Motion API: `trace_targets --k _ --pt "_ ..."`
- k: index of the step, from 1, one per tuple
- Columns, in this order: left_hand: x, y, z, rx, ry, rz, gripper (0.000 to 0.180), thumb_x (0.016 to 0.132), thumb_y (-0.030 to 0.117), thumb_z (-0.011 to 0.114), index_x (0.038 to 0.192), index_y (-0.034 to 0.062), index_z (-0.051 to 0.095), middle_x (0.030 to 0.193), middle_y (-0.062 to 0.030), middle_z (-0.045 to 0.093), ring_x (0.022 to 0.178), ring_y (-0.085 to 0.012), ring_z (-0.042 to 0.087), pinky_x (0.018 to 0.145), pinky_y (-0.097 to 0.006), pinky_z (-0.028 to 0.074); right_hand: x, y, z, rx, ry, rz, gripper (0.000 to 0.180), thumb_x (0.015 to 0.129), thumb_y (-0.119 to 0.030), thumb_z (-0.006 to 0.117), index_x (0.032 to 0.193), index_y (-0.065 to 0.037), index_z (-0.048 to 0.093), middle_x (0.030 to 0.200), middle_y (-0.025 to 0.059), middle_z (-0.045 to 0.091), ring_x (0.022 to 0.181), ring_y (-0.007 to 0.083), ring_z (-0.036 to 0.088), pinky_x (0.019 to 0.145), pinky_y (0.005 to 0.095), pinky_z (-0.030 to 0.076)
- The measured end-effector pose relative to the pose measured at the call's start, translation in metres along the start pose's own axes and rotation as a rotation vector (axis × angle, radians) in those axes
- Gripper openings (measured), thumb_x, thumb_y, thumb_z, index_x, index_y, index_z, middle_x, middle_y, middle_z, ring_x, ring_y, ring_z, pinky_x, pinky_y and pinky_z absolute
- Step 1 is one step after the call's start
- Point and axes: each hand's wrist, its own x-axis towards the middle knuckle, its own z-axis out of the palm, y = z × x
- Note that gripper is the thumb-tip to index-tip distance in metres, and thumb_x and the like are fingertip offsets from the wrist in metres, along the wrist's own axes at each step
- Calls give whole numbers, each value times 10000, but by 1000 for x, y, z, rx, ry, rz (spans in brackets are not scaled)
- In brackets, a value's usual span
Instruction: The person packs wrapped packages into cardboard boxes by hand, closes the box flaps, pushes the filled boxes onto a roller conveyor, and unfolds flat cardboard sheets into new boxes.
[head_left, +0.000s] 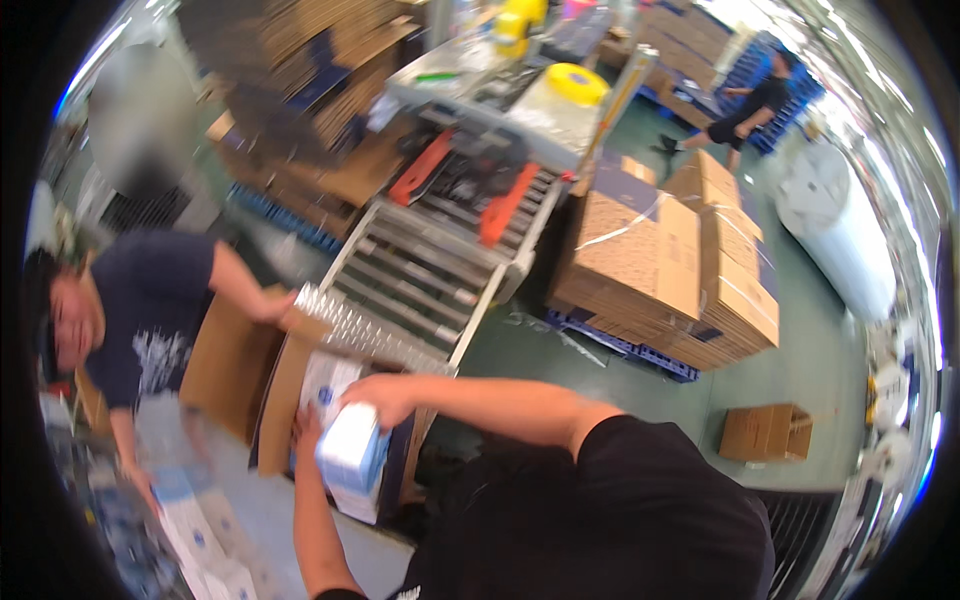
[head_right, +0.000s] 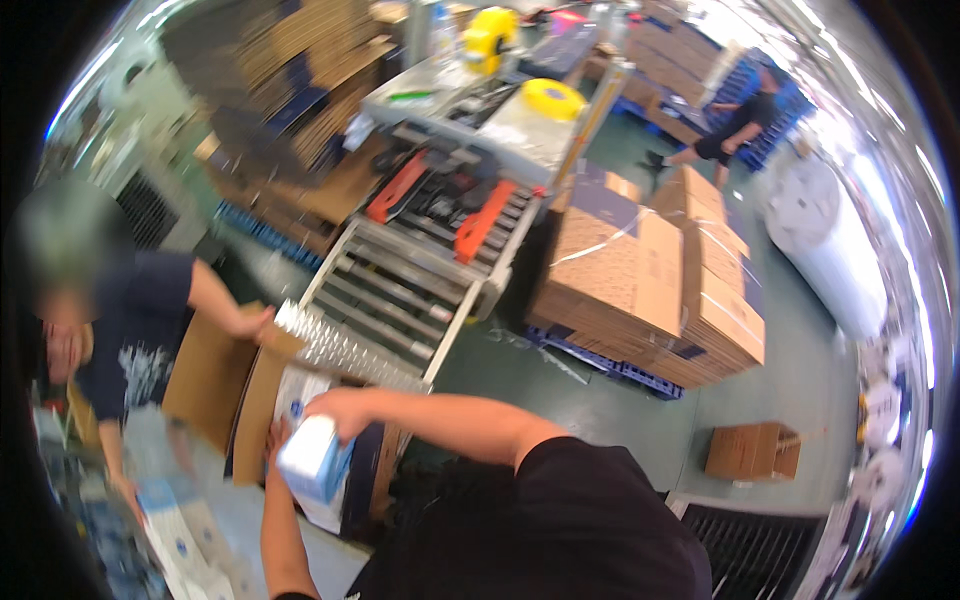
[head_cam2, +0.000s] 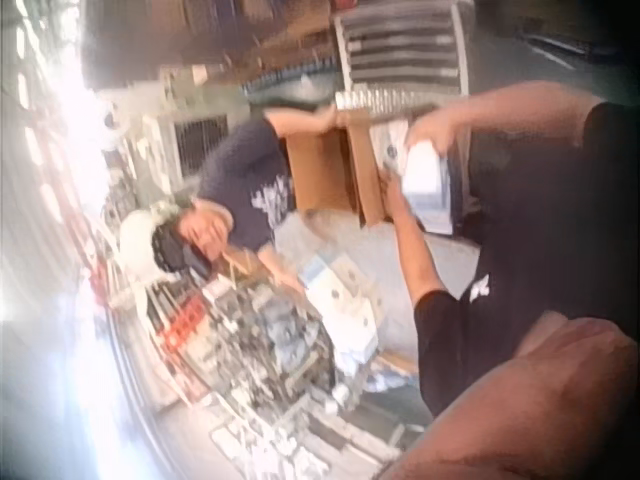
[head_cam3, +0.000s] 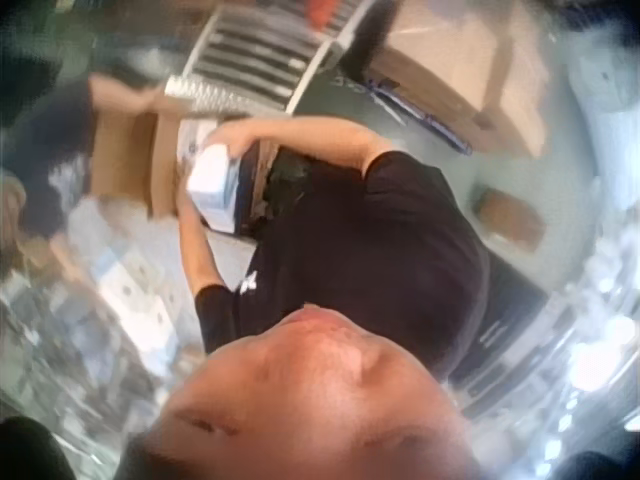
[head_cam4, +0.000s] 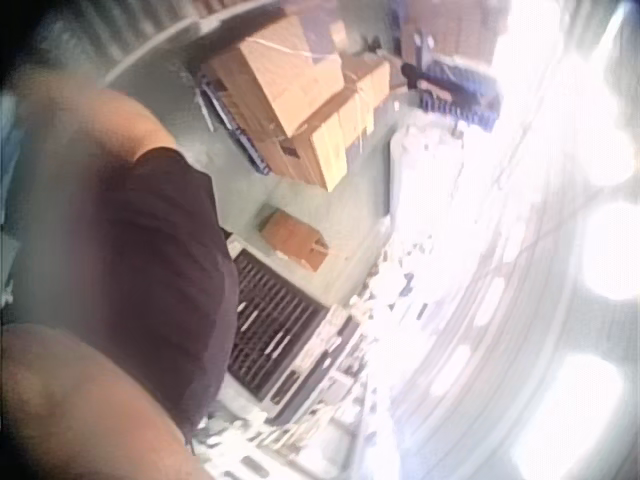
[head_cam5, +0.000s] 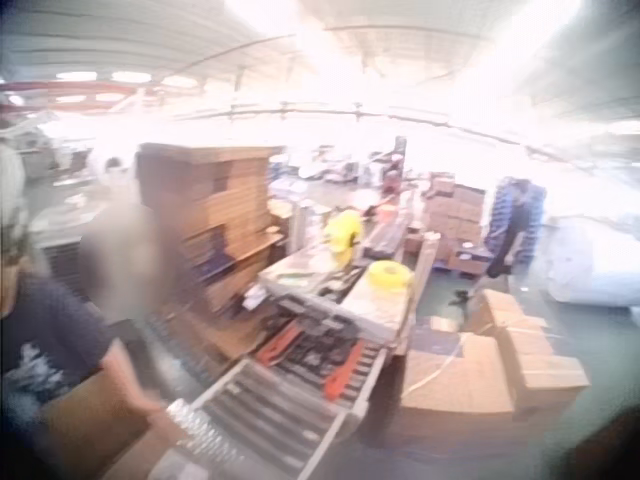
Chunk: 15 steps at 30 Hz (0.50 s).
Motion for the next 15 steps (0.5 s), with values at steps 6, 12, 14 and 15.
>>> trace_targets --k 6,12,14,15 --pt "-121 89 11 -232 56 64 1388 584 524 912 1582 -30 121 1516 -282 429 1373 -377 480 1135 -413 402 -147 -52 14 -582 -174 556 516 737 -259 795 1172 -11 671 1386 192 577 1208 325 615 901 422 561" --pt "-217 87 40 -550 -180 -179 1137 649 527 867 1491 -68 388 1518 -255 451 1418 -324 438 1163 -357 350 -231 -124 78 -478 -88 539 405 800 -295 727 1126 -54 727 1240 154 680 1094 282 687 858 403 574" --pt "-205 63 15 -577 -203 -162 1115 664 534 856 1485 -69 403 1518 -243 458 1416 -312 441 1163 -348 345 -179 -109 77 -581 -357 832 327 814 -279 712 1051 -58 761 1155 144 724 1029 281 717 828 395 581" --pt "-195 62 -5 -636 -222 -130 1116 668 541 851 1487 -68 401 1519 -233 462 1411 -306 448 1162 -346 344 -171 -71 82 -701 -307 802 248 828 -234 691 993 -69 775 1080 130 744 986 276 731 803 391 585"
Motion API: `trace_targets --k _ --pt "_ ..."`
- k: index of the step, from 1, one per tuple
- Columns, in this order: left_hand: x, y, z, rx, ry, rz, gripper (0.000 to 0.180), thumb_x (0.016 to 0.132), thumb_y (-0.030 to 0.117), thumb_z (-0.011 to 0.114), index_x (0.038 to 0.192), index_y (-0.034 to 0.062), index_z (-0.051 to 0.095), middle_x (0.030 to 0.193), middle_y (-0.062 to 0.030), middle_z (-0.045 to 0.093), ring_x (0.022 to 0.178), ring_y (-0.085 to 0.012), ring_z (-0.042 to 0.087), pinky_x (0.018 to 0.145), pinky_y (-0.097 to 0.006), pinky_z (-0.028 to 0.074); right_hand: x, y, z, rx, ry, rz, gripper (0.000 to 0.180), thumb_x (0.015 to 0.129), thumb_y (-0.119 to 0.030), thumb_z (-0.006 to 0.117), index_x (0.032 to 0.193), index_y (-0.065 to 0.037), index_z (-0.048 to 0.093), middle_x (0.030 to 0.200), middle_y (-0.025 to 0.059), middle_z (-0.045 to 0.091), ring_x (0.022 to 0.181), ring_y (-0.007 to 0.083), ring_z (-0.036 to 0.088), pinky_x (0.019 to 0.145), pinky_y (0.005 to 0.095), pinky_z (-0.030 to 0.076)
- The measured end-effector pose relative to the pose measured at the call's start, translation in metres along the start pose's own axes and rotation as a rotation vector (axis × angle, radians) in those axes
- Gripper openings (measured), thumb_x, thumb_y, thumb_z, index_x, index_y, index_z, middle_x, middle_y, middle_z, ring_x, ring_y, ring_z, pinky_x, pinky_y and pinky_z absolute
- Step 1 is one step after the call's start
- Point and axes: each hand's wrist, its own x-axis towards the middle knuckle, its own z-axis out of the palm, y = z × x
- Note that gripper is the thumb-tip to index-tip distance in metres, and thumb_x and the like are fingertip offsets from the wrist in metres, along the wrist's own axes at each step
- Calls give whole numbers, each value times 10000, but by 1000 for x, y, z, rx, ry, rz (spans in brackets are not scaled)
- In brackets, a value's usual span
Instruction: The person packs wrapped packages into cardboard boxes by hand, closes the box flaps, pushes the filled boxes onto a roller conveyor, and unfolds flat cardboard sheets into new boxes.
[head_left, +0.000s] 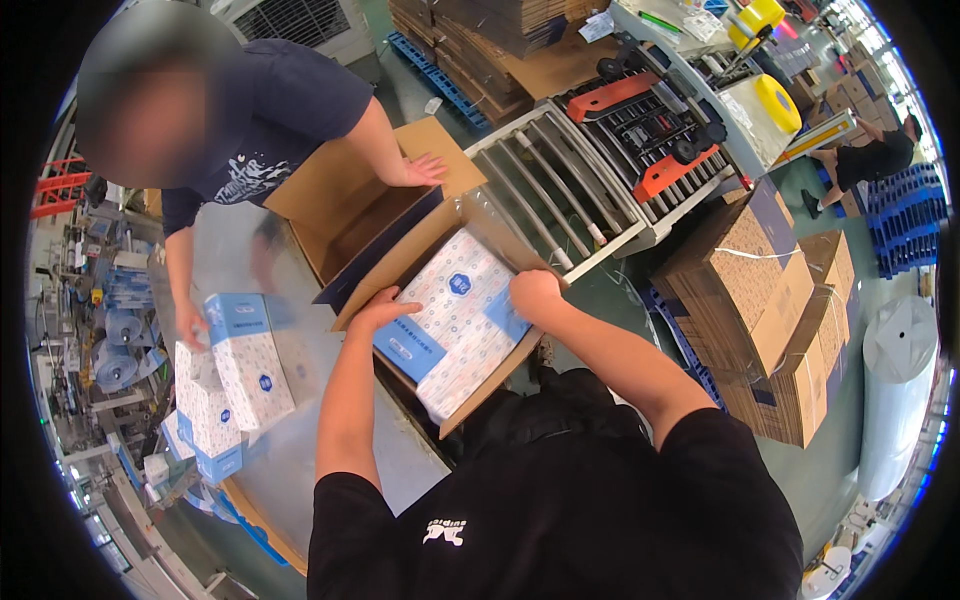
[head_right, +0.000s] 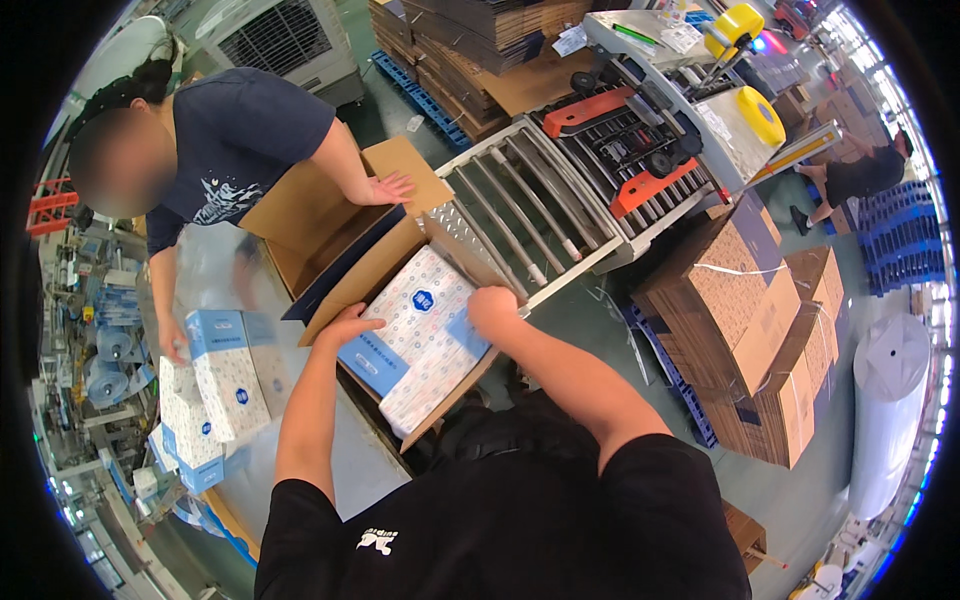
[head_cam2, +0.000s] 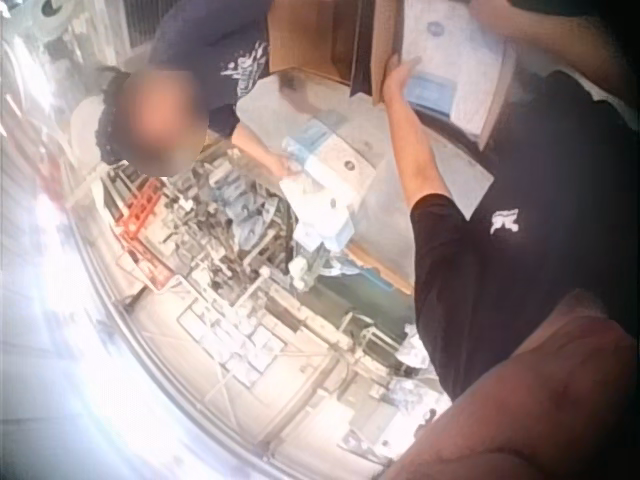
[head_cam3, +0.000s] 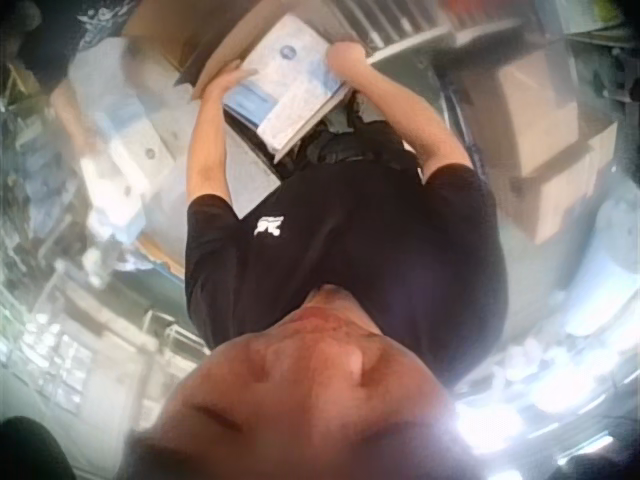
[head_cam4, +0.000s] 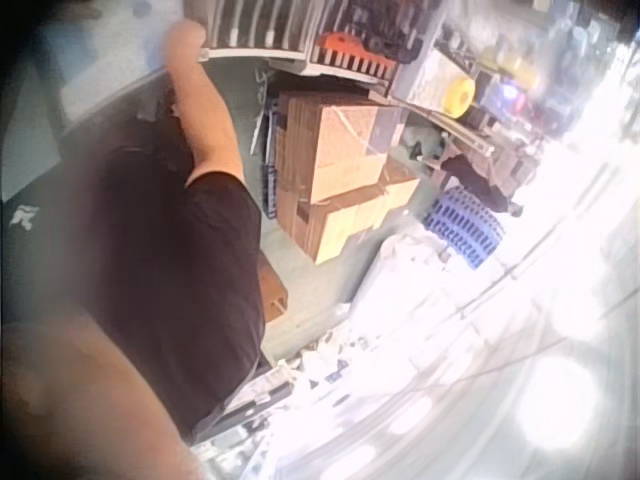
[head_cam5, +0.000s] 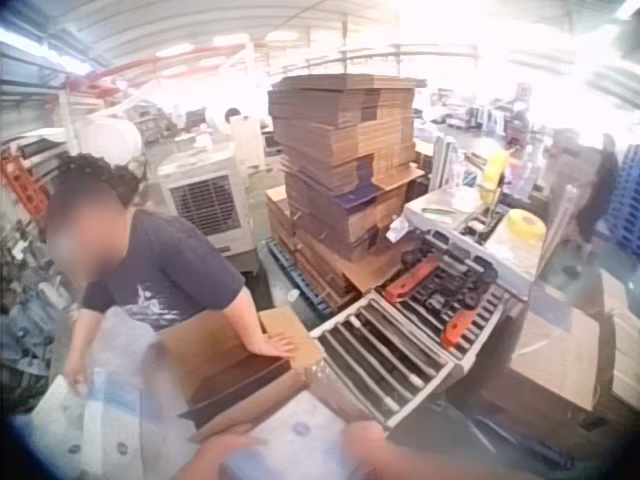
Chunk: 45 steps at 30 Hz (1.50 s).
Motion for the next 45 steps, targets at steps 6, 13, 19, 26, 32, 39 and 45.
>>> trace_targets --k 6,13,19,26,32,39,45 --pt "-41 -1 -26 -45 52 176 1271 574 441 886 1564 -32 243 1535 -275 411 1450 -357 387 1193 -355 295 35 -11 -18 -121 31 -50 153 801 -172 693 891 -78 774 997 128 758 900 291 742 725 396 590" --pt "-170 43 -66 139 584 217 997 625 256 850 1481 18 398 1260 -234 597 1190 -410 551 1040 -456 430 96 -64 -63 -163 108 -291 226 775 -144 678 976 -77 756 1098 133 709 1044 300 656 837 406 548" --pt "-220 7 -120 38 993 209 913 598 151 853 1427 35 487 1202 -185 612 1114 -382 555 1001 -465 429 199 -144 -50 -62 74 -298 648 788 -291 735 1392 -140 554 1499 143 459 1387 319 413 1124 512 346" --pt "-227 1 -127 57 1069 243 876 577 159 852 1379 25 527 1099 -157 621 1007 -365 551 926 -464 430 225 -146 -66 -427 -85 -334 843 811 -325 741 1555 -180 373 1589 103 361 1487 287 275 1212 596 133" --pt "-232 16 -216 148 1019 331 875 550 220 846 1346 15 544 1049 -141 629 938 -350 556 848 -454 422 294 -204 -70 -360 162 -372 712 779 -356 776 1419 -137 553 1544 129 430 1426 309 383 1204 516 240" --pt "-170 93 -20 134 975 17 867 543 218 877 1341 80 566 1027 -161 616 949 -375 557 862 -461 432 317 -113 4 -300 -2 -600 645 774 -368 775 1348 -122 610 1522 156 448 1410 326 406 1189 490 282" --pt "-189 113 -30 115 1041 18 836 551 209 834 1325 37 570 1017 -135 665 894 -346 578 855 -441 416 296 -108 -50 -239 -105 -752 594 770 -378 774 1286 -108 658 1503 179 464 1396 340 427 1176 468 317"
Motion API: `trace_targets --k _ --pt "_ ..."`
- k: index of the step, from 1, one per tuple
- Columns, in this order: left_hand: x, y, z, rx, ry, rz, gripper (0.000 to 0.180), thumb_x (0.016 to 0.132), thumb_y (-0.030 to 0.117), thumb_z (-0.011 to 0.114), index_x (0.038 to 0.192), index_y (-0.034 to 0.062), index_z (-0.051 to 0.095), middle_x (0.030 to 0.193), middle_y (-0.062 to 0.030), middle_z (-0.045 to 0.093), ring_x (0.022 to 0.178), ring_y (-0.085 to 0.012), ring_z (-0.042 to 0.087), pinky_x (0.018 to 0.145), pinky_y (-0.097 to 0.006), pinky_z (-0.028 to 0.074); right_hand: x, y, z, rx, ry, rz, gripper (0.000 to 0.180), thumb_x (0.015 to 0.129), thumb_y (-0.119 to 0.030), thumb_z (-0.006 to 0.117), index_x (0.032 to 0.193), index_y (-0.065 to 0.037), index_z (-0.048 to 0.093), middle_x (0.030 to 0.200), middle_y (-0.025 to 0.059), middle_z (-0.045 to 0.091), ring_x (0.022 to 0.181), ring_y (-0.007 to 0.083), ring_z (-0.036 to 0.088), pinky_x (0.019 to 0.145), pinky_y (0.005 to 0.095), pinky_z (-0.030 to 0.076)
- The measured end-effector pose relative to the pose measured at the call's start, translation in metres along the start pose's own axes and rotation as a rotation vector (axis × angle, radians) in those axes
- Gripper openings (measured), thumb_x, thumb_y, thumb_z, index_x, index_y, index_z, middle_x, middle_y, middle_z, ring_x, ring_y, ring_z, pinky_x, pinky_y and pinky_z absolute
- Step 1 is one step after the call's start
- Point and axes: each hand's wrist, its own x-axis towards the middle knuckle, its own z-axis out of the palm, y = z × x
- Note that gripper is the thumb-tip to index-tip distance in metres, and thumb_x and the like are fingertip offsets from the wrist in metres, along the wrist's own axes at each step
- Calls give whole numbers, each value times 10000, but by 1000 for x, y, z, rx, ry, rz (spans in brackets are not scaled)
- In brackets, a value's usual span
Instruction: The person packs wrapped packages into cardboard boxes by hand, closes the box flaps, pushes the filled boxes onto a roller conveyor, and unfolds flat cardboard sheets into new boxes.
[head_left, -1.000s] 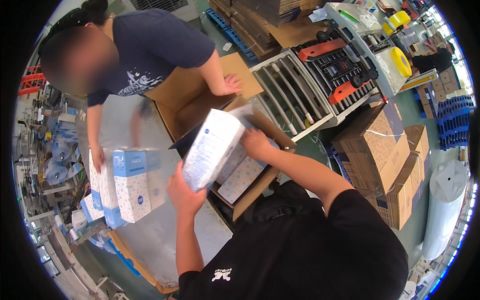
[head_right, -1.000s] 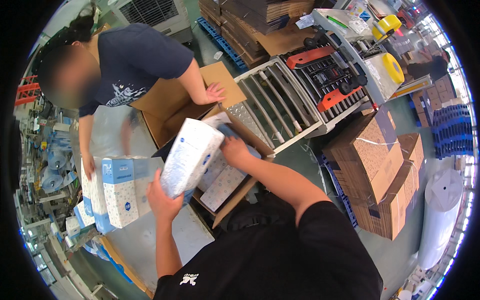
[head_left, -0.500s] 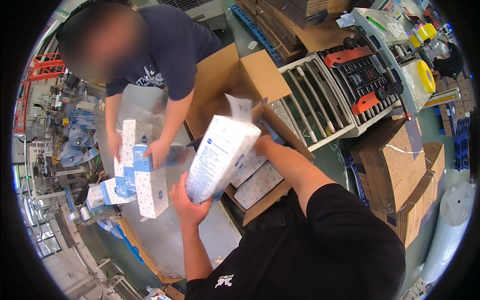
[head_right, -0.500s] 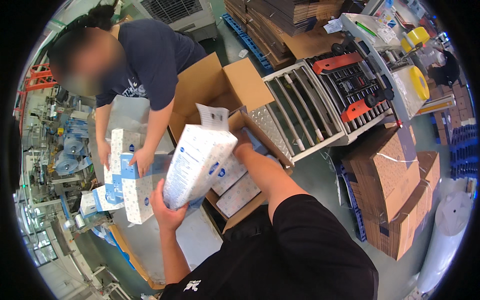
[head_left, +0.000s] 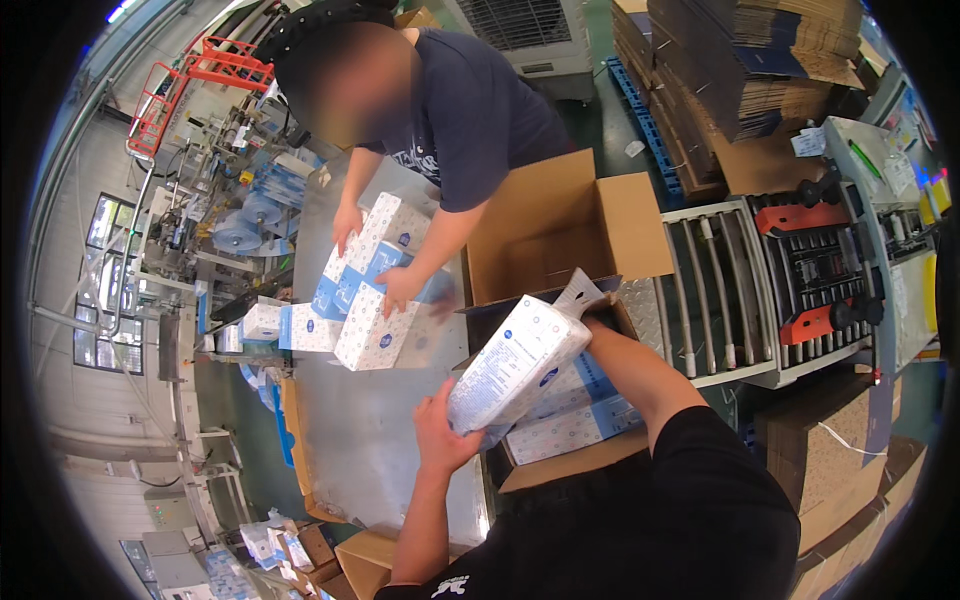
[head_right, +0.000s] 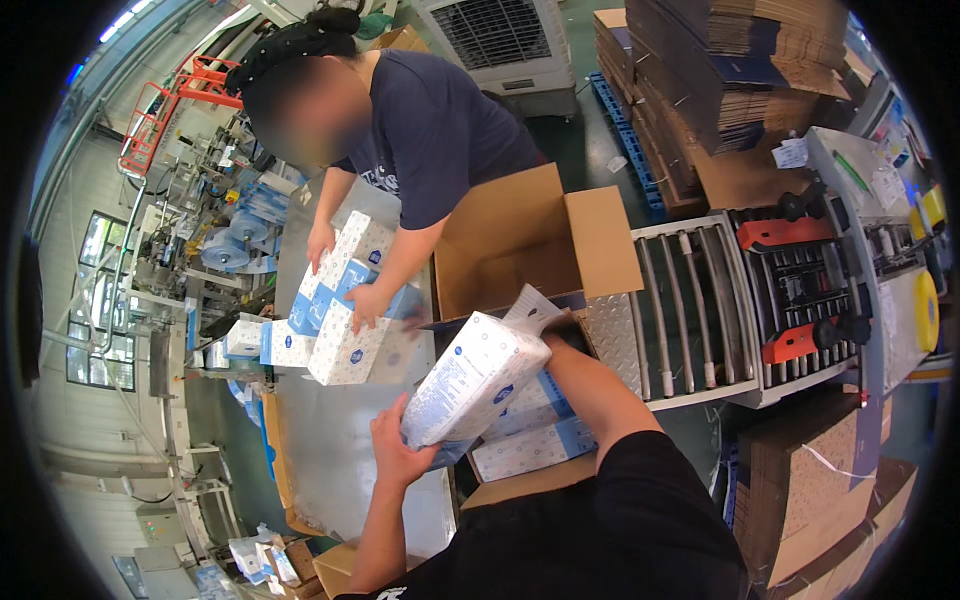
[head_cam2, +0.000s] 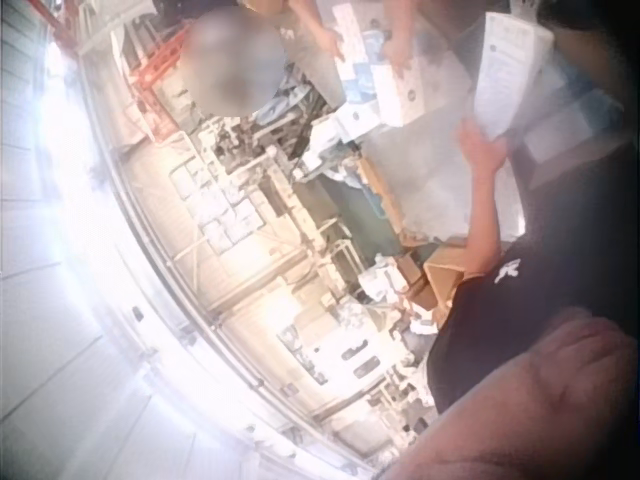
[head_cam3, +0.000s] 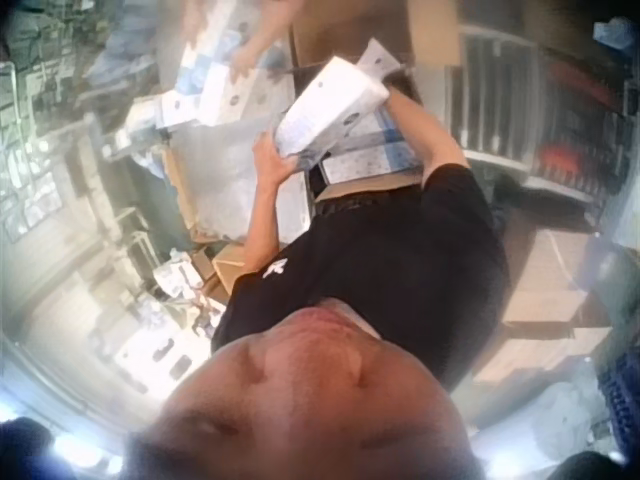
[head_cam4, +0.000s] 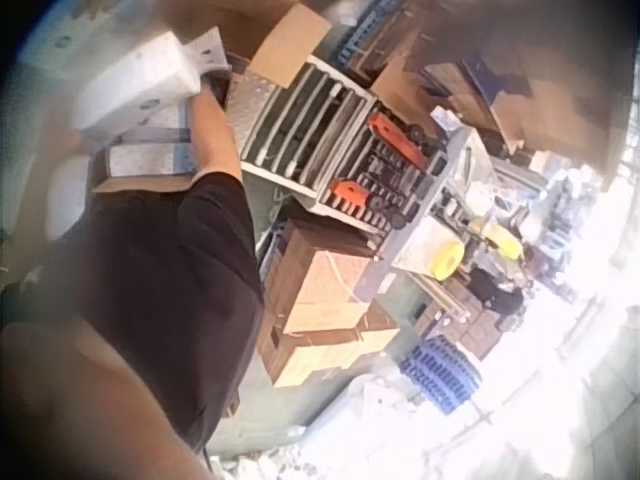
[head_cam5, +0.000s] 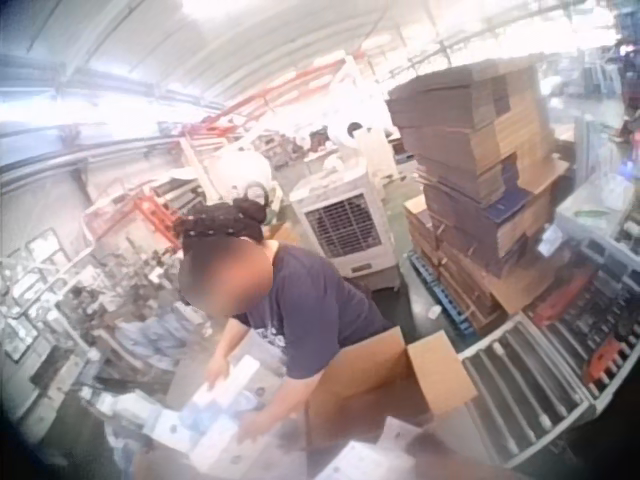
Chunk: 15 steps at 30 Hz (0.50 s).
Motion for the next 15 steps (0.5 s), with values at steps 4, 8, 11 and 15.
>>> trace_targets --k 4,8,11,15 --pt "-5 -5 -21 -18 45 98 796 556 187 812 1307 39 591 1003 -139 671 881 -345 591 846 -433 416 -70 -37 5 -11 -87 -120 563 767 -385 773 1245 -99 690 1490 194 474 1387 349 440 1168 454 341" --pt "20 -5 -20 -27 61 242 732 591 172 783 1303 104 628 1080 -124 667 936 -329 587 850 -425 406 -177 -55 3 -137 56 -221 426 797 -339 718 1152 -105 732 1395 163 578 1338 335 495 1127 492 377" --pt "28 -24 35 104 58 409 657 659 146 743 1308 198 652 1216 -114 628 1052 -309 568 885 -429 396 -194 -56 13 35 174 -18 331 739 -266 730 1006 -71 754 1183 198 645 1198 351 582 1030 459 471" --pt "-18 -109 152 310 -314 283 642 777 193 745 1397 247 586 1525 -165 410 1315 -356 453 1060 -496 336 -219 -54 -16 241 797 -24 171 705 -119 700 860 -70 644 1005 133 643 1031 338 597 887 445 484"
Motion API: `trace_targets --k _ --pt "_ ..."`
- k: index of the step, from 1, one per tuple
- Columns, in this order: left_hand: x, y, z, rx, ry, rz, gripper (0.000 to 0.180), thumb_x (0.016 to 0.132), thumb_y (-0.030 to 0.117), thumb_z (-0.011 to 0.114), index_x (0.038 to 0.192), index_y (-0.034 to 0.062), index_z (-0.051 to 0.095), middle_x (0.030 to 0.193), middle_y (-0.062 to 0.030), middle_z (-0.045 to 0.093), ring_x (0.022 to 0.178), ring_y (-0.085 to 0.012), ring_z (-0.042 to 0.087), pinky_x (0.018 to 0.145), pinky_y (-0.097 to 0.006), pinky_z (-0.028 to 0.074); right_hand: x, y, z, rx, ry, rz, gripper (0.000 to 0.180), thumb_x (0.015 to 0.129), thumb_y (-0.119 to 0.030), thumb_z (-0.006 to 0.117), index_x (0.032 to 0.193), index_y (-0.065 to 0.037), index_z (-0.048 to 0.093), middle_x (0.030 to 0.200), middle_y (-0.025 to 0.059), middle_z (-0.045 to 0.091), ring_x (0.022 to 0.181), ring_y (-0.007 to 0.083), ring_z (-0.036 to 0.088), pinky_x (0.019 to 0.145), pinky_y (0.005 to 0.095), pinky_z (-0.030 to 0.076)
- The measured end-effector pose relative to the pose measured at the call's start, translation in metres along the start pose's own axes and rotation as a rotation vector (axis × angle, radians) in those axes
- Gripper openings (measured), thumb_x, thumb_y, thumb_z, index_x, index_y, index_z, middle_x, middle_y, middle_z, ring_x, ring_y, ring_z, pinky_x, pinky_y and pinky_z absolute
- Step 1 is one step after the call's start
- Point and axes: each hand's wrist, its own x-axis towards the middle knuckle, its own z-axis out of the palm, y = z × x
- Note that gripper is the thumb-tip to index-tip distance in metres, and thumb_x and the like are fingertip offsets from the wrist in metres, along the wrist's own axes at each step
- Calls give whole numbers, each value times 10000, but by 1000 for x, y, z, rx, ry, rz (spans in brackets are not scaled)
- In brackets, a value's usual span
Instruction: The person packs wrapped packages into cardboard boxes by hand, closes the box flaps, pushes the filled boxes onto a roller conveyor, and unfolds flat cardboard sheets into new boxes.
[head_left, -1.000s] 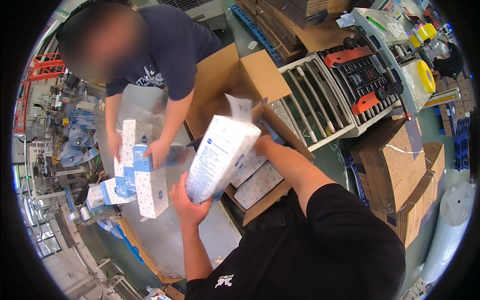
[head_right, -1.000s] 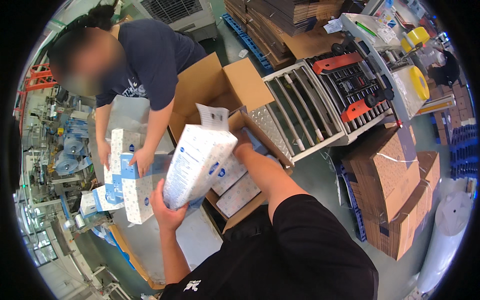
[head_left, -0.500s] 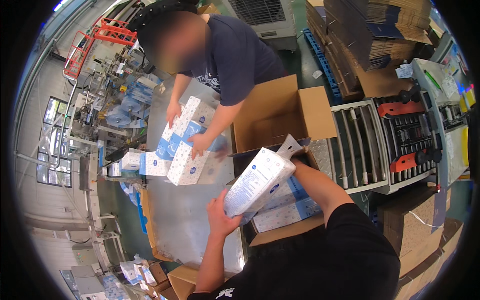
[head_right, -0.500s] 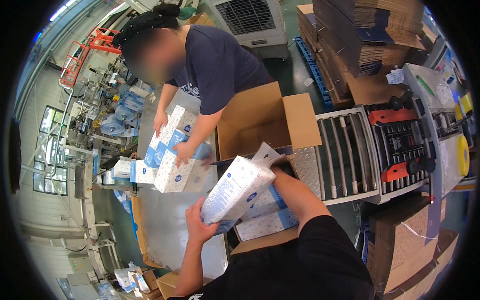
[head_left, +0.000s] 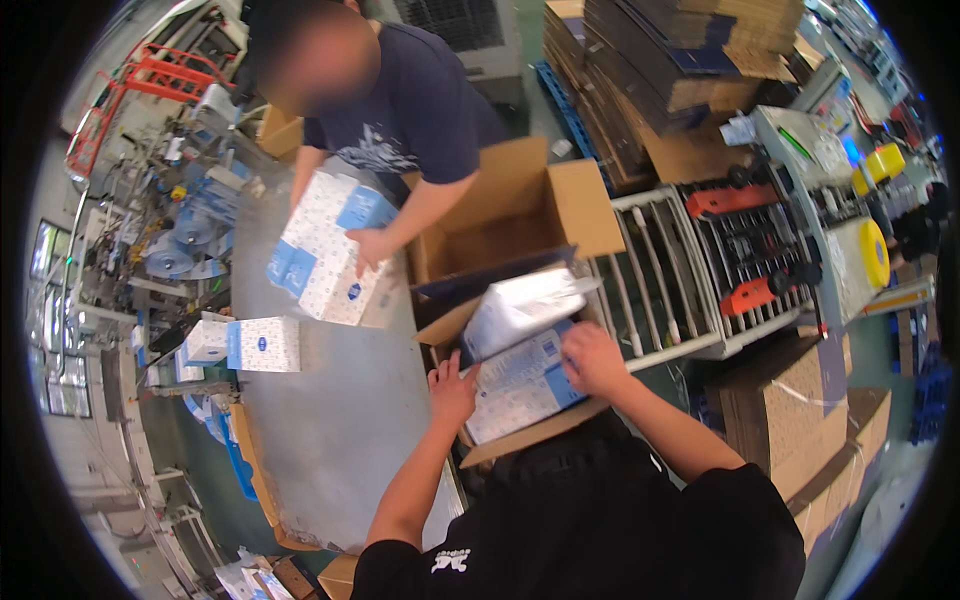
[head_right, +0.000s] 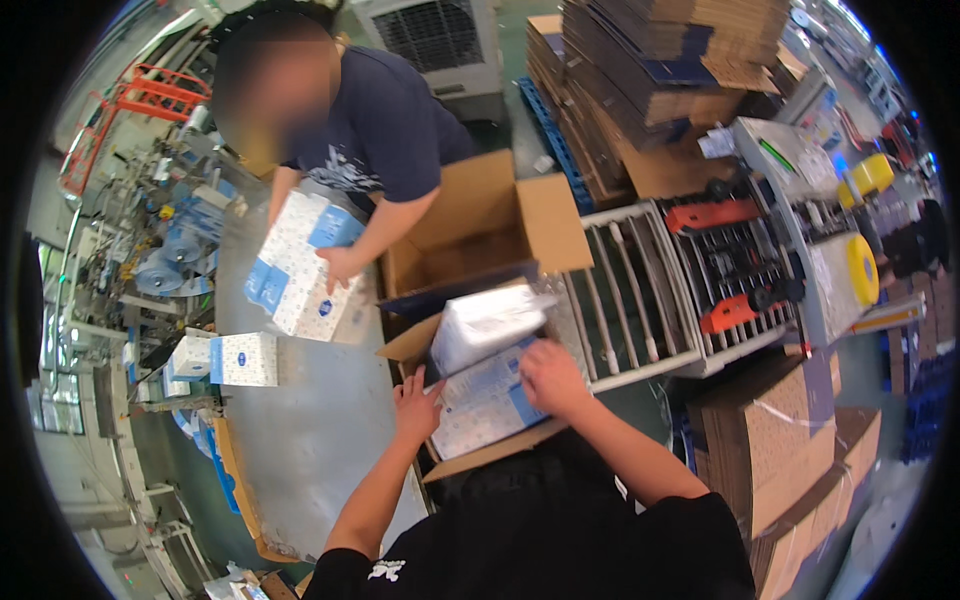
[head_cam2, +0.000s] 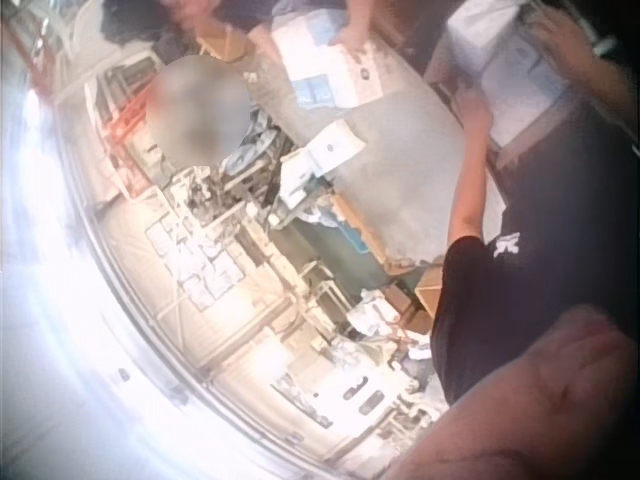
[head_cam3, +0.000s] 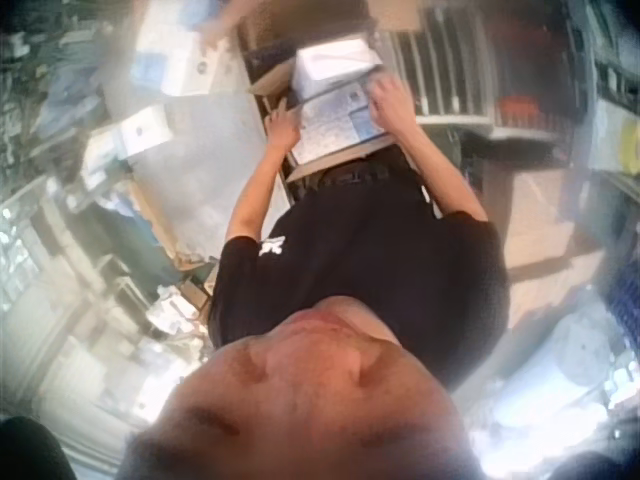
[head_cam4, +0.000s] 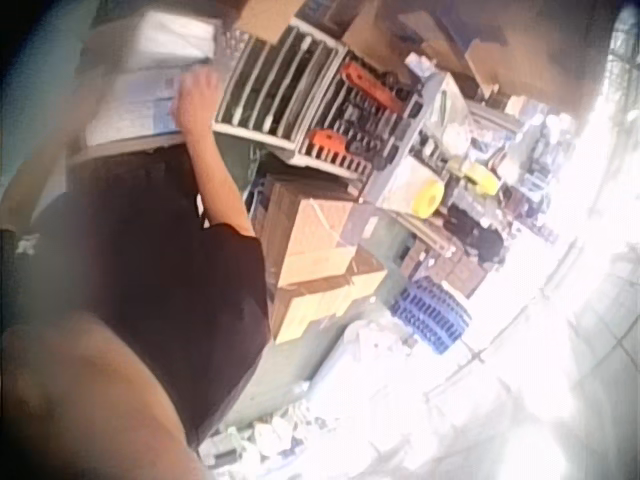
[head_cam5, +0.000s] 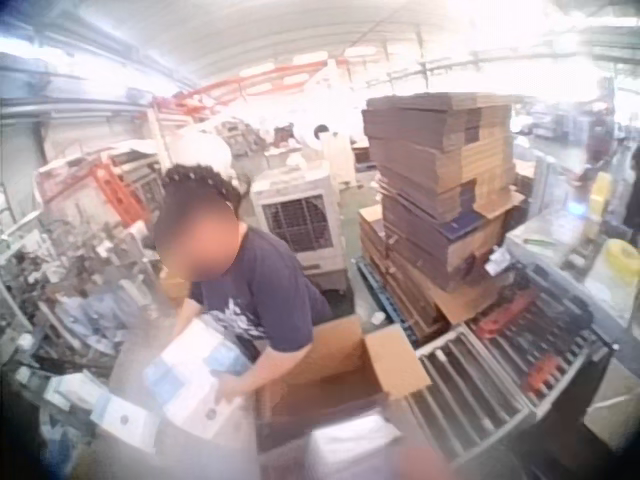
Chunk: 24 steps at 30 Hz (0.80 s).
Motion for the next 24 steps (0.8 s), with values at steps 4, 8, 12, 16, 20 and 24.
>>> trace_targets --k 4,8,12,16,20,24 --pt "17 18 11 -284 117 1 967 745 341 798 1525 23 324 1578 -243 316 1374 -400 397 1124 -512 278 -5 -4 -17 -301 369 467 332 756 -102 698 1082 -82 632 1120 146 658 1074 389 607 921 490 477" --pt "80 72 -25 -535 275 24 1120 691 304 853 1546 -30 212 1604 -250 246 1464 -412 268 1179 -495 230 -24 30 7 57 -90 965 284 841 -195 672 1075 -36 651 925 201 702 925 420 663 819 514 520" --pt "133 60 -21 -633 310 119 1110 635 225 894 1542 68 273 1417 -212 431 1311 -437 418 1119 -499 337 -9 31 18 -24 -86 842 310 882 -300 648 958 -2 683 888 252 696 892 446 668 795 523 540" --pt "133 36 -21 -727 187 155 1047 611 206 877 1514 101 359 1289 -199 495 1178 -431 497 1034 -494 411 -14 40 32 -24 -202 841 316 899 -313 622 968 -12 687 900 244 706 902 441 676 827 527 542" --pt "129 48 -77 -368 328 318 832 667 173 820 1441 150 517 1286 -226 510 1149 -417 517 970 -498 434 -10 30 19 -14 -162 880 311 907 -309 606 932 -15 704 883 231 711 878 430 686 800 521 548" --pt "109 31 13 -39 12 276 676 831 239 687 1478 309 507 1579 -208 332 1444 -413 327 1188 -562 223 3 30 21 -76 -187 711 324 899 -298 604 824 -4 719 861 227 713 847 424 691 768 512 554"
